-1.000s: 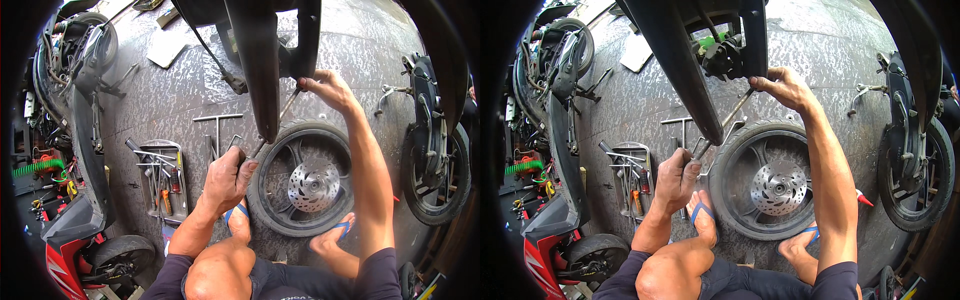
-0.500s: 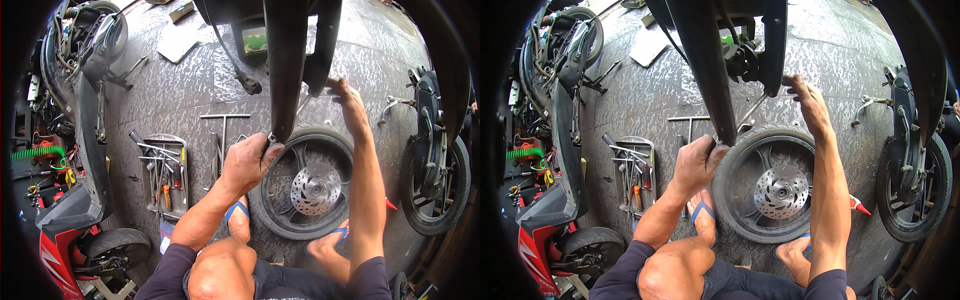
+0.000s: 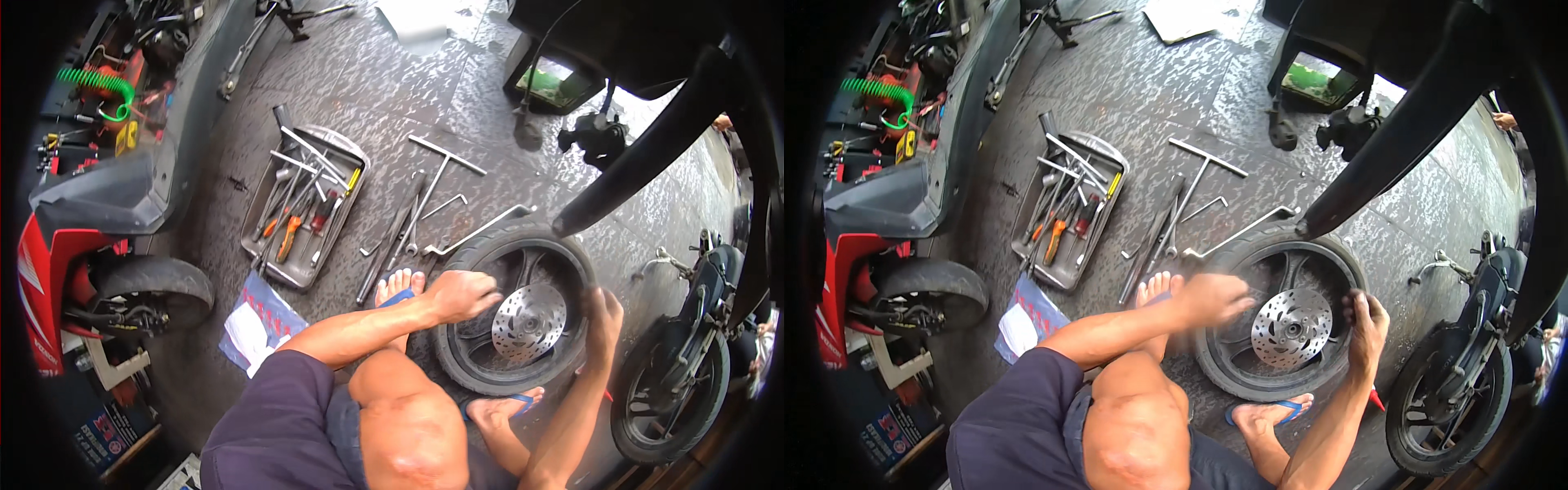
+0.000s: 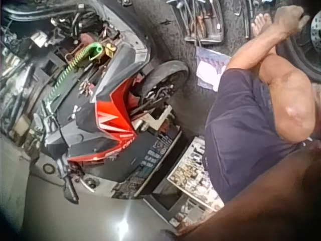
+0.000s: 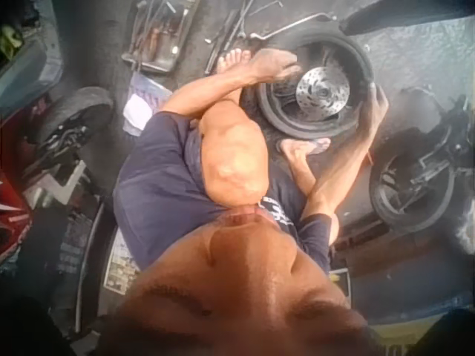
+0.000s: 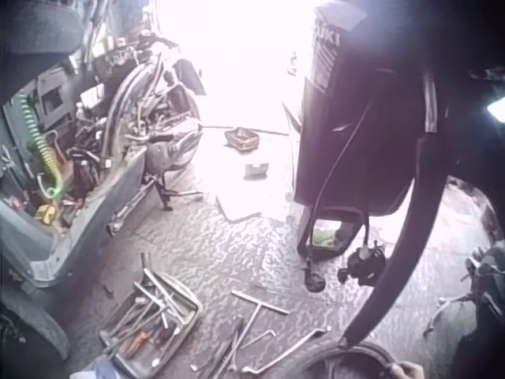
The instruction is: The person removes and replaces components on a motorcycle wheel and fork by hand and with various tools, including loosening bolts and applying a liquid from a bottle to the brake assembly.
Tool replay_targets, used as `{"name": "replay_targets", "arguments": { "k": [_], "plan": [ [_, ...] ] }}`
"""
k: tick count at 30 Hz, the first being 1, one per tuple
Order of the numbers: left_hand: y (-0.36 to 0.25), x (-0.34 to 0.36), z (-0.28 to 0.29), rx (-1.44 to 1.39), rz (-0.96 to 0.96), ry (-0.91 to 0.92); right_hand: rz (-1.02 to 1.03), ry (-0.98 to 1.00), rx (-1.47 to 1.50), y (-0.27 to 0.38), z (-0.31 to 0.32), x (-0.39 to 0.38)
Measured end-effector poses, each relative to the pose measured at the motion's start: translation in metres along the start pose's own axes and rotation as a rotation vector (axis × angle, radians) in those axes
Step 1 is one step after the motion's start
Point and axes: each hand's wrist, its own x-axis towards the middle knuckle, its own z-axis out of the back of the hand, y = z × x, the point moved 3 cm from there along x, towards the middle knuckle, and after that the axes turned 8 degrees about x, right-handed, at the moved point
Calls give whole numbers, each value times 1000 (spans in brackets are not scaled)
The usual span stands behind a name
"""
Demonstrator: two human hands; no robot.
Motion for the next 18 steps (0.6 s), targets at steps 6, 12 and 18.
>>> {"name": "replay_targets", "arguments": {
  "k": [6,12,18],
  "plan": [
    [74,-14,9,209,233,-413,-28,-115,-44,-18,44,-31],
    [149,70,8,736,332,-362,-21,8,-115,-11,-4,-50],
    [140,77,21,565,157,-520,-90,49,-265,-1,1,-68]
  ]
}}
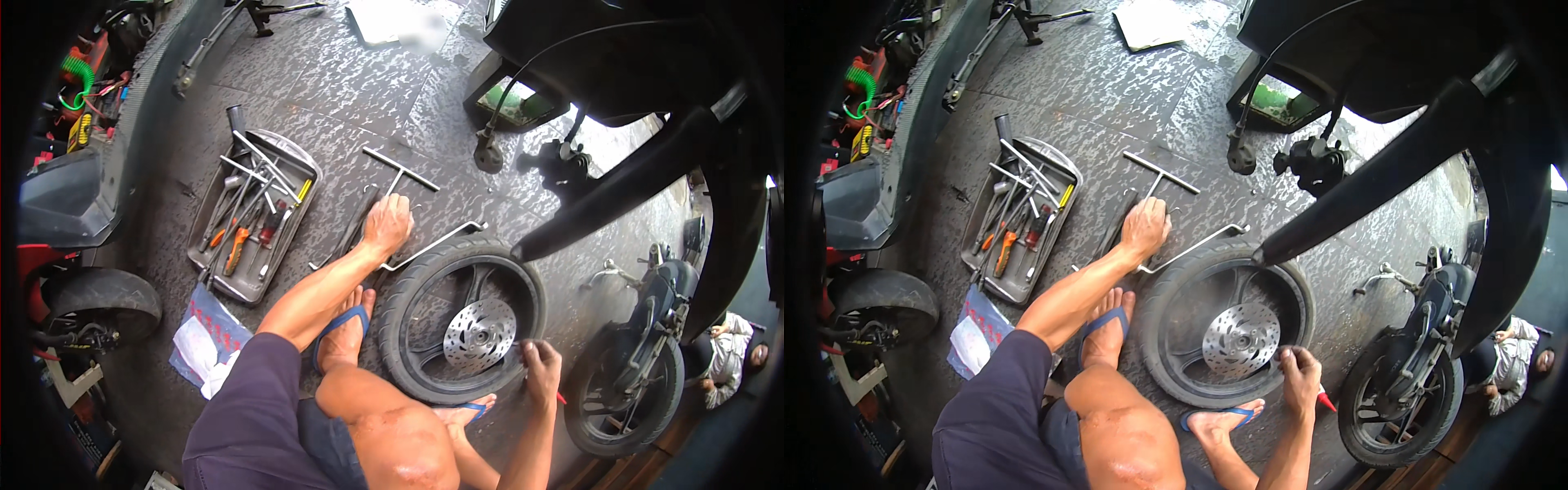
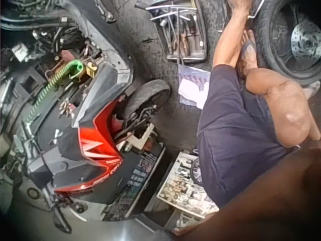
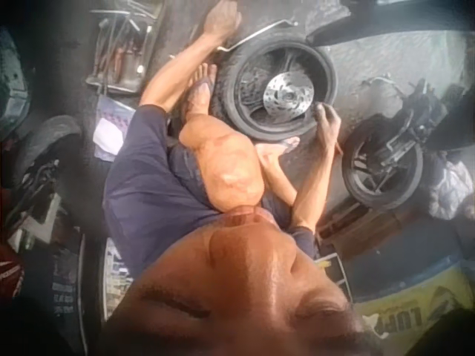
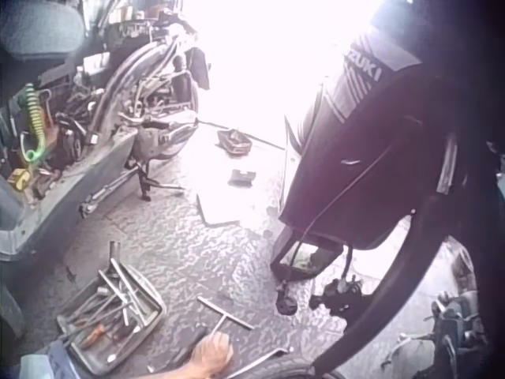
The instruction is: The person removes and replaces components on a motorcycle wheel and fork by hand and with various tools, including loosening bolts and applying a liquid from a bottle to the brake assembly.
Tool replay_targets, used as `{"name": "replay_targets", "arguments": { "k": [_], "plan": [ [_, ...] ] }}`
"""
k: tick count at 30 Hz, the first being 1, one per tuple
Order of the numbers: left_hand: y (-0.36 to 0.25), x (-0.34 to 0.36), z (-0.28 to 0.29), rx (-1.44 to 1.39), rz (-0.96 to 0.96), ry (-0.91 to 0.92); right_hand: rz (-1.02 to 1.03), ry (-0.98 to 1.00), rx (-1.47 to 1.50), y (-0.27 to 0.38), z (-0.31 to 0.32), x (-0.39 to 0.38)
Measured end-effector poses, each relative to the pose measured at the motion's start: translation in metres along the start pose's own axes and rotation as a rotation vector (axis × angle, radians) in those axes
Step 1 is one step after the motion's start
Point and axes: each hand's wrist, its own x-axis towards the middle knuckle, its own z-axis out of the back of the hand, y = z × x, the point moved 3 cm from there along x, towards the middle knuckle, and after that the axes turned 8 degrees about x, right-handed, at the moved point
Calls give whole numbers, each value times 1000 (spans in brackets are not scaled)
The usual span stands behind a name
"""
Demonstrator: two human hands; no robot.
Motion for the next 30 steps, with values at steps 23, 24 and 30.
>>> {"name": "replay_targets", "arguments": {
  "k": [23,24,30],
  "plan": [
    [-119,136,59,-879,36,-277,-146,168,-59,-4,-86,36],
    [-119,136,58,-877,19,-277,-149,165,-56,-3,-87,37],
    [-118,136,58,-766,-3,-311,-142,208,-30,-2,-97,40]
  ]
}}
